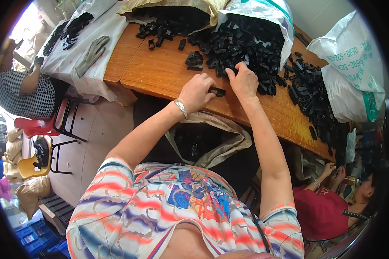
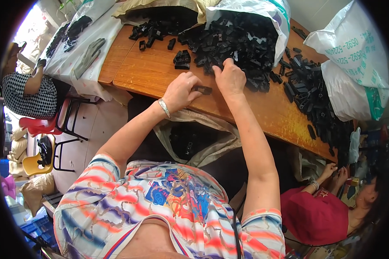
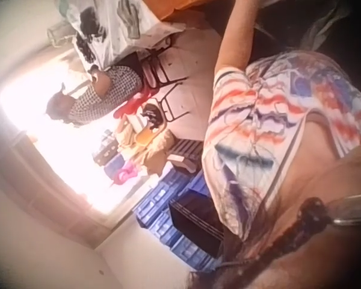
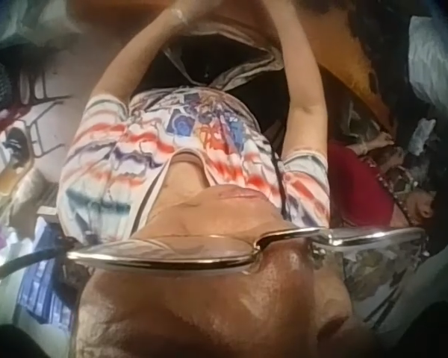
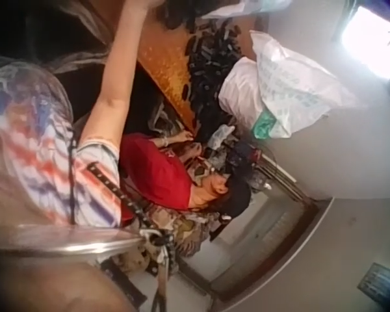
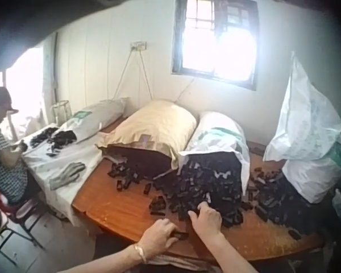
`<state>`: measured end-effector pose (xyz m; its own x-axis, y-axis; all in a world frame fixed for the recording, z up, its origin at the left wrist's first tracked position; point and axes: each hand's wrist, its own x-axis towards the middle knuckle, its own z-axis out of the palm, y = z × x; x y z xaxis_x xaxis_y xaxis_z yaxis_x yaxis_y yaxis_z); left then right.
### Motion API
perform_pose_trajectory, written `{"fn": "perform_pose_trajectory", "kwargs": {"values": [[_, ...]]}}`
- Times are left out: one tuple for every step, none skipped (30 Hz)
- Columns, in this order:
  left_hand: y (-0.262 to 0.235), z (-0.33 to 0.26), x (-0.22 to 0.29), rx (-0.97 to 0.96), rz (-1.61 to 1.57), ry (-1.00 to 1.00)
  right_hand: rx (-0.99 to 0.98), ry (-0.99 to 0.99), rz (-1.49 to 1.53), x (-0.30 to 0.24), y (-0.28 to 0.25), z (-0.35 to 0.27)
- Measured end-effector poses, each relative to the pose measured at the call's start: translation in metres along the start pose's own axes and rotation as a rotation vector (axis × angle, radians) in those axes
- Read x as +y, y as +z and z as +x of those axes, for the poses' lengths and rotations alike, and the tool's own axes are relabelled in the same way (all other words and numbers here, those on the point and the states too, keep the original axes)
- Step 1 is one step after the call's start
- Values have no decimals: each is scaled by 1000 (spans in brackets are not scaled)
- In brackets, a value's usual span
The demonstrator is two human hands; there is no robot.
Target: Sorting and inspecting small black plastic buckles on a wooden workbench and putting them into a bag.
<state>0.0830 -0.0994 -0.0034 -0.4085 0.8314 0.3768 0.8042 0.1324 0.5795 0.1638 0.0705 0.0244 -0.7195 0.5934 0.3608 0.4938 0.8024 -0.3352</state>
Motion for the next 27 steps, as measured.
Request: {"fn": "perform_pose_trajectory", "kwargs": {"values": [[-1, -2, -1, -1, 1, -7, 2, 16, 6, 0, 0, 0], [-2, -3, -1, 15, -10, 5, 18, 17, 8, 2, 2, 0], [-1, -6, -1, 30, -24, 15, 30, 17, 8, 7, 2, -2], [0, -6, -3, 27, -28, 7, 24, 35, 12, 13, 0, -3], [1, -5, -6, 72, -30, 36, 35, 25, 45, 21, -4, -5], [0, -5, -9, 118, -30, 59, 43, 12, 81, 21, -8, -9], [1, -5, -10, 111, -35, 46, 51, -2, 120, 21, -13, -15], [0, -6, -11, 108, -37, 35, 39, -2, 121, 18, -16, -23], [1, -5, -11, 97, -40, 24, -6, -20, 270, 15, -21, -31], [1, -5, -12, 85, -39, 11, -53, -39, 422, 8, -25, -37], [0, -5, -13, 83, -39, 6, -99, -50, 464, -1, -28, -43], [0, -4, -12, 80, -49, -1, -101, -109, 487, -5, -28, -50], [0, -5, -12, 78, -58, -8, -102, -170, 511, -9, -27, -54], [0, -5, -12, 75, -57, -9, -114, -209, 490, -12, -25, -58], [0, -4, -13, 64, -71, -16, -114, -207, 492, -11, -23, -59], [0, -4, -13, 53, -84, -22, -128, -238, 439, -10, -19, -60], [0, -4, -13, 53, -83, -22, -142, -269, 387, -10, -17, -60], [1, -4, -12, 51, -79, -27, -144, -270, 389, -9, -17, -59], [1, -5, -12, 49, -76, -33, -136, -286, 364, -8, -16, -59], [1, -6, -12, 49, -76, -35, -128, -302, 338, -8, -16, -58], [1, -6, -12, 56, -72, -30, -129, -302, 338, -8, -15, -58], [1, -6, -12, 63, -68, -25, -137, -309, 328, -7, -14, -58], [2, -6, -12, 62, -70, -26, -144, -315, 318, -7, -14, -59], [1, -5, -12, 55, -79, -19, -147, -315, 318, -8, -15, -59], [1, -5, -13, 47, -89, -11, -156, -330, 299, -9, -18, -58], [0, -4, -14, 45, -90, -13, -165, -345, 281, -9, -19, -58], [-4, -2, -14, 13, -163, -40, -167, -343, 279, -9, -18, -58]]}}
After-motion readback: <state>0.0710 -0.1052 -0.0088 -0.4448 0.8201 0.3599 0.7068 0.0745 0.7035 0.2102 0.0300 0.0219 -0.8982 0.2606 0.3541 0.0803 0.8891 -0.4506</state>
